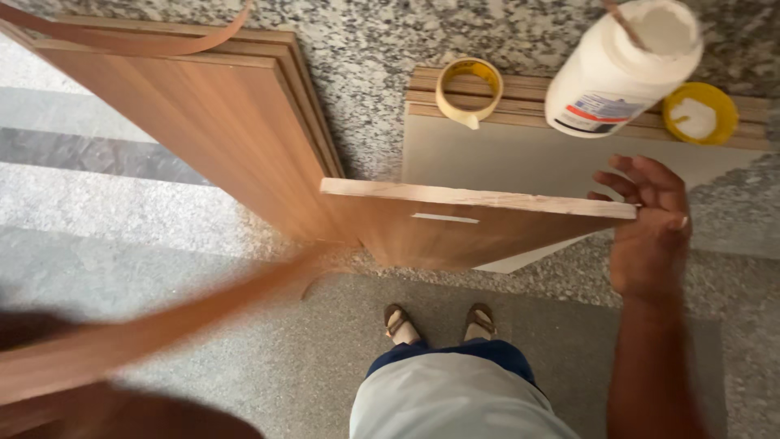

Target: The person applies white glue to the edge of a wooden board using a small stick. They then attach a thin wooden strip to the glued edge and secure it with pieces of masking tape. The person repeats the process on another board, applying glue and preparing to attach a strip.

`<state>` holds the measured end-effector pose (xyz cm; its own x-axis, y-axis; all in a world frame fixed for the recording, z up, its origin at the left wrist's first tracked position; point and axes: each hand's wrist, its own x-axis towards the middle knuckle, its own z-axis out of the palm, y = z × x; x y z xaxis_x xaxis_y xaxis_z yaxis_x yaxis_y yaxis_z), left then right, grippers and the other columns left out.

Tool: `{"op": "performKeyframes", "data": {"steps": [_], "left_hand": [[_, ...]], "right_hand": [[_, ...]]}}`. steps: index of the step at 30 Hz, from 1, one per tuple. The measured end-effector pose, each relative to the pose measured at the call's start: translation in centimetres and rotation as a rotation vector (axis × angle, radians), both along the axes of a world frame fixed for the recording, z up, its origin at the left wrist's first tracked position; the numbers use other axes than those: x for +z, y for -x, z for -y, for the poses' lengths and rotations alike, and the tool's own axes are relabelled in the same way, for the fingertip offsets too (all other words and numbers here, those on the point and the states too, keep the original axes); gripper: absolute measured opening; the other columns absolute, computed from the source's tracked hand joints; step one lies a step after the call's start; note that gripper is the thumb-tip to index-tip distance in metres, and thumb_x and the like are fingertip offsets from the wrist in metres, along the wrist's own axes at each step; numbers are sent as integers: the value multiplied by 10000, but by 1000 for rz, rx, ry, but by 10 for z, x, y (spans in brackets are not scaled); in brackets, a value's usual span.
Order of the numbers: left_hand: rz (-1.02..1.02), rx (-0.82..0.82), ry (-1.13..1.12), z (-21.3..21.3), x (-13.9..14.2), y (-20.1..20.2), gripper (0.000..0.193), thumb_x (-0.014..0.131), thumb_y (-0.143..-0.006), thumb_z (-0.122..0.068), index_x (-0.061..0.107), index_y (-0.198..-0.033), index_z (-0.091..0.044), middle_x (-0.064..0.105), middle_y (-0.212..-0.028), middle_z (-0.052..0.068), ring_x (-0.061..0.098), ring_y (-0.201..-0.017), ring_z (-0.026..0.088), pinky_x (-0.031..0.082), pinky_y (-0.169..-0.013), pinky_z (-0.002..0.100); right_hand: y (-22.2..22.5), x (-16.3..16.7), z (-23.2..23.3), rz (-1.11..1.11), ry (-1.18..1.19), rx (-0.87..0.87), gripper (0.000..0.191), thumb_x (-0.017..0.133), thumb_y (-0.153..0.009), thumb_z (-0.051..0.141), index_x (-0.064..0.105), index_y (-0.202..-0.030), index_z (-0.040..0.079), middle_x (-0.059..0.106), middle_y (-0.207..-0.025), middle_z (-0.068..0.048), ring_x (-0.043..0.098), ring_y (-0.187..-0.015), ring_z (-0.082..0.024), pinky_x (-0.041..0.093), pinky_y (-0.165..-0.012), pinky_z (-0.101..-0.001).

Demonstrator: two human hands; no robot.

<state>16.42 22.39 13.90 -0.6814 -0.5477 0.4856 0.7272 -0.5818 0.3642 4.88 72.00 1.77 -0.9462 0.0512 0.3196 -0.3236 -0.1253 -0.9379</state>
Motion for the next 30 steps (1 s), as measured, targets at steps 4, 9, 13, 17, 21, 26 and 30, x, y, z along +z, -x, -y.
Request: {"op": "performKeyframes", "data": {"steps": [4, 9, 13, 17, 21, 26, 30], "left_hand": [[9, -484, 11, -88, -5, 43, 174, 532, -1175, -153, 618, -1205, -5, 630, -1170, 185, 696, -908, 225, 637, -759, 341], [171, -761, 6, -159, -23, 90, 214, 559, -1200, -193, 615, -1199, 13, 666, -1131, 193, 729, -829, 213, 644, -701, 318], [345, -706, 43, -173, -34, 107, 210, 523, -1160, -176, 605, -1213, 10, 669, -1159, 195, 729, -888, 248, 646, -764, 358], [397, -722, -37, -175, -44, 112, 223, 519, -1161, -187, 620, -1156, 12, 683, -1102, 204, 735, -840, 239, 648, -734, 349], [327, -803, -85, -182, -49, 114, 230, 519, -1173, -180, 643, -1147, 12, 690, -1104, 202, 738, -856, 234, 649, -753, 342], [409, -795, -85, -188, -40, 116, 237, 520, -1123, -188, 657, -1114, 6, 705, -1055, 184, 735, -815, 235, 653, -725, 340], [610, -595, 137, -164, -32, 119, 252, 540, -1103, -189, 646, -1075, 38, 723, -997, 168, 714, -745, 235, 639, -687, 332]], "right_hand": [[-3, 5, -9, 73, 16, 47, 1021, 566, -847, 914, 554, -1416, 67, 532, -1504, -161, 517, -1388, -288, 437, -1172, -468], [-4, 4, -22, 42, 107, 173, 964, 451, -919, 895, 688, -1245, 20, 593, -1474, -172, 539, -1380, -269, 389, -1203, -412], [-9, -2, -22, 76, 235, 54, 479, 556, -1117, 521, 613, -1068, 48, 598, -1426, -195, 567, -1353, -306, 431, -1195, -461], [-15, -6, -16, 7, 246, 73, 398, 550, -1124, 428, 623, -1220, 48, 607, -1411, -181, 579, -1340, -294, 441, -1225, -458], [-12, -6, -13, 36, 221, 63, 441, 519, -1127, 412, 658, -1248, 12, 615, -1425, -184, 575, -1349, -279, 430, -1228, -446], [-10, -7, -14, 106, 163, 2, 332, 621, -1112, 322, 667, -1221, 12, 656, -1368, -175, 597, -1323, -280, 442, -1222, -465], [-8, -8, -15, 73, 471, -13, 167, 753, -1020, 217, 644, -1036, 91, 715, -1293, -144, 650, -1264, -281, 482, -1184, -459]]}}
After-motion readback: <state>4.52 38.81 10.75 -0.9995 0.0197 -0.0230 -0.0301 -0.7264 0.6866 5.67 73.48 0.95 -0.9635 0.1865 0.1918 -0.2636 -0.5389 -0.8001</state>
